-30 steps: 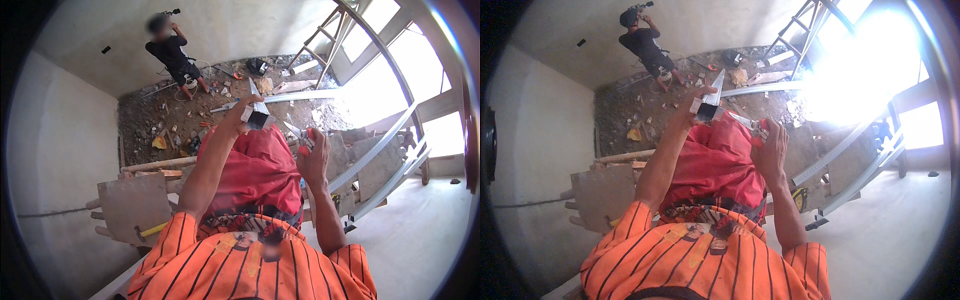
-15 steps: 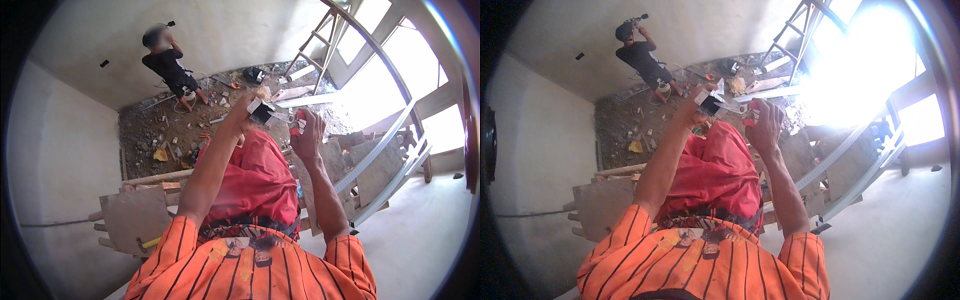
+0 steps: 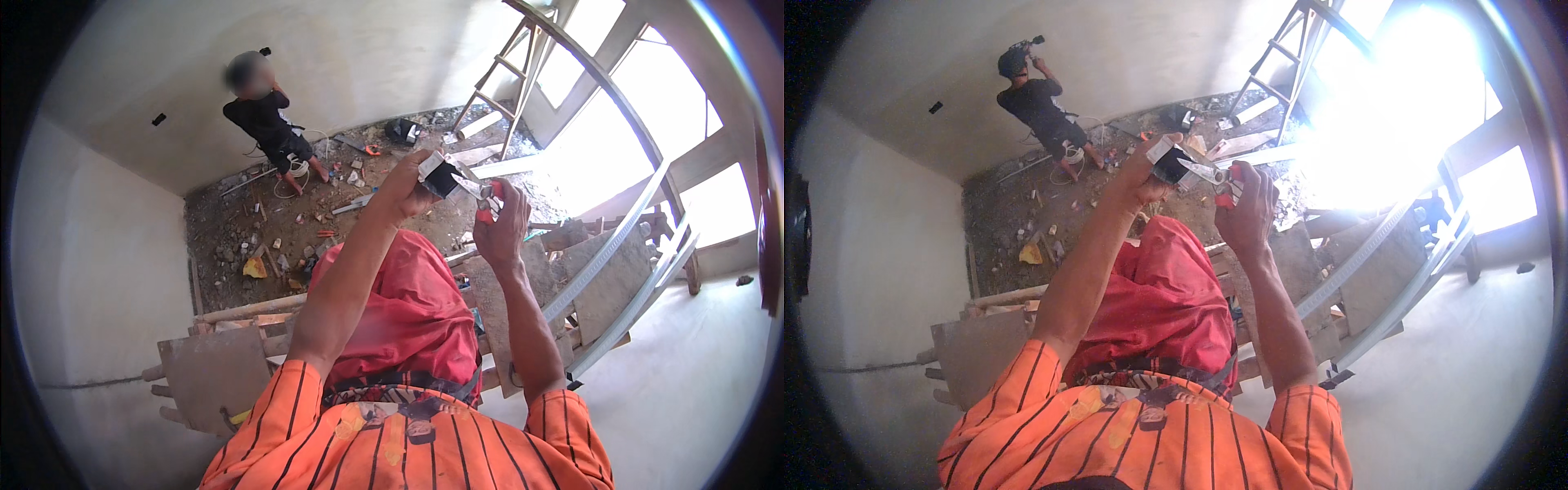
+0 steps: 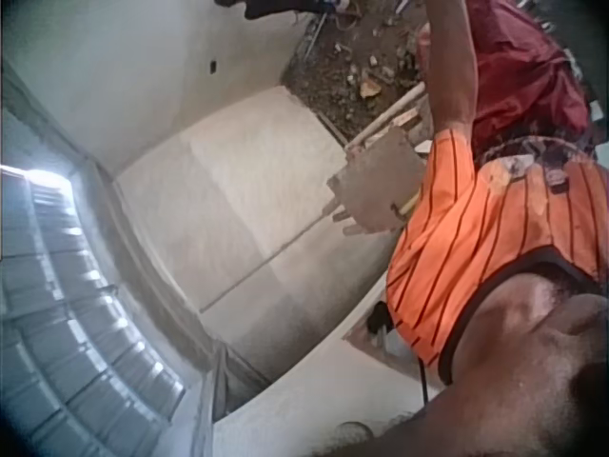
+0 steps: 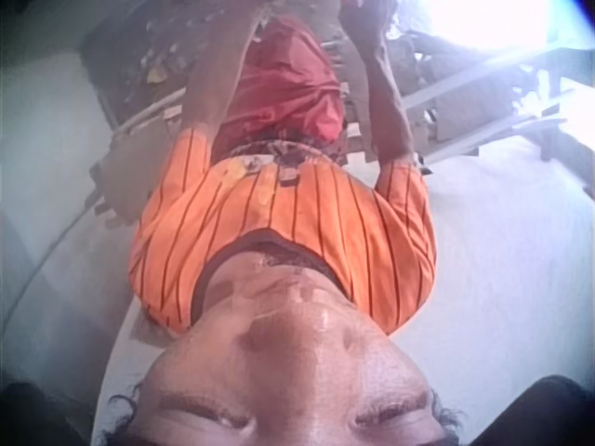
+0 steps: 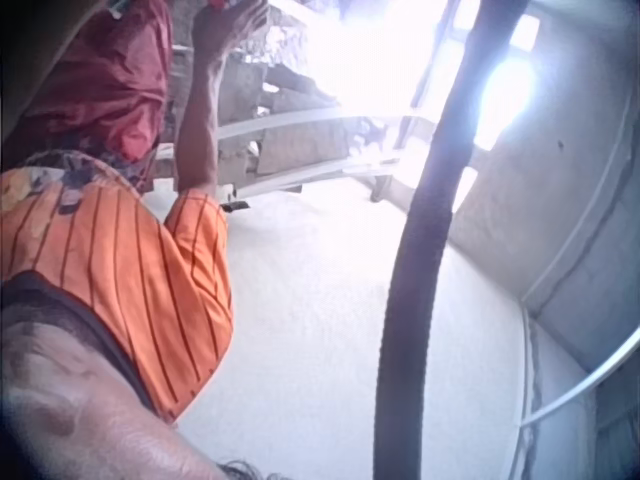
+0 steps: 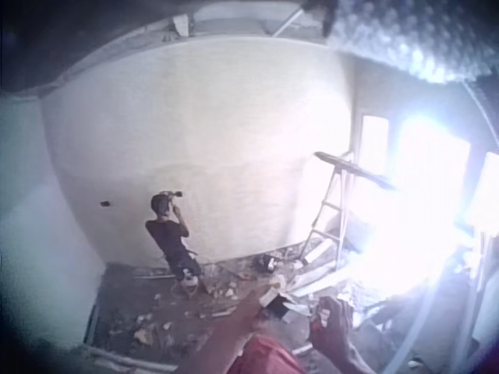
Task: The person sits on a scaffold and uses tin snips to cut a long metal profile into shorter pieces. They repeatedly position the snips, cut, and separate the pieces while holding the profile against their lap.
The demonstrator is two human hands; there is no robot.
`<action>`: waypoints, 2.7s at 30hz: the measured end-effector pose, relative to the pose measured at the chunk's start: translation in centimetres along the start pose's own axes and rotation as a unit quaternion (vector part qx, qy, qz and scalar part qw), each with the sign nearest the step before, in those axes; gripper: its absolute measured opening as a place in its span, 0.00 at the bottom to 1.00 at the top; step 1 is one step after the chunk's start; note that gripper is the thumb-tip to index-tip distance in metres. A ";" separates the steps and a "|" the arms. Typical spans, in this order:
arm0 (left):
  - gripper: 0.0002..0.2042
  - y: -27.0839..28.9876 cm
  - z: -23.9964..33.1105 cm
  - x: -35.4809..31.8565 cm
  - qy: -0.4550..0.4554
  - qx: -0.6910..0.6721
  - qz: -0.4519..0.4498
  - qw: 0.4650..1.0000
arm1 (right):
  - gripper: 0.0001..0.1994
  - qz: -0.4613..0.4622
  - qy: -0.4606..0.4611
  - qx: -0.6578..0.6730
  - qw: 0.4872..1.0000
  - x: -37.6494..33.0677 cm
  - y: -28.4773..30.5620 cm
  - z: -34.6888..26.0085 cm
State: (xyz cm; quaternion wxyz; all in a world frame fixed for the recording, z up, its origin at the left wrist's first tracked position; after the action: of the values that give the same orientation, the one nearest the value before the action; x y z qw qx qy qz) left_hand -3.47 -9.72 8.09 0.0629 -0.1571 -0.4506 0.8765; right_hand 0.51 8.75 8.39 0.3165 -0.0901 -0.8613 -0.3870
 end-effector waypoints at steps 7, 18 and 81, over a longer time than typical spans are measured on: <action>0.11 -3.0 -2.3 2.8 -0.019 -0.047 0.011 0.999 | 0.29 -0.025 -0.068 -0.080 0.994 -0.3 3.6 0.2; 0.18 -3.9 -9.8 7.7 0.087 -0.039 0.074 0.993 | 0.26 -0.019 -0.184 -0.149 0.971 -4.3 7.6 2.3; 0.12 -2.9 -14.8 7.3 0.112 0.060 0.113 0.985 | 0.18 -0.108 -0.166 -0.215 0.956 -4.2 14.8 3.7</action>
State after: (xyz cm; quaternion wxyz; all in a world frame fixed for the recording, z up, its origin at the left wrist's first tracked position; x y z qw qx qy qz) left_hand -5.52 5.26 0.77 0.0226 -0.3006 -0.3668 0.8801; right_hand 8.01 21.92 12.98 0.0991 -0.1256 -0.8029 -0.5743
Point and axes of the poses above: each hand's wrist, its own x-axis towards the middle knuckle, its own y-axis out of the back of the hand, z = x × y, the point moved 2 cm from there along x, towards the middle knuckle, and after that the axes turned 4 degrees about -y, right-handed, at the moved point
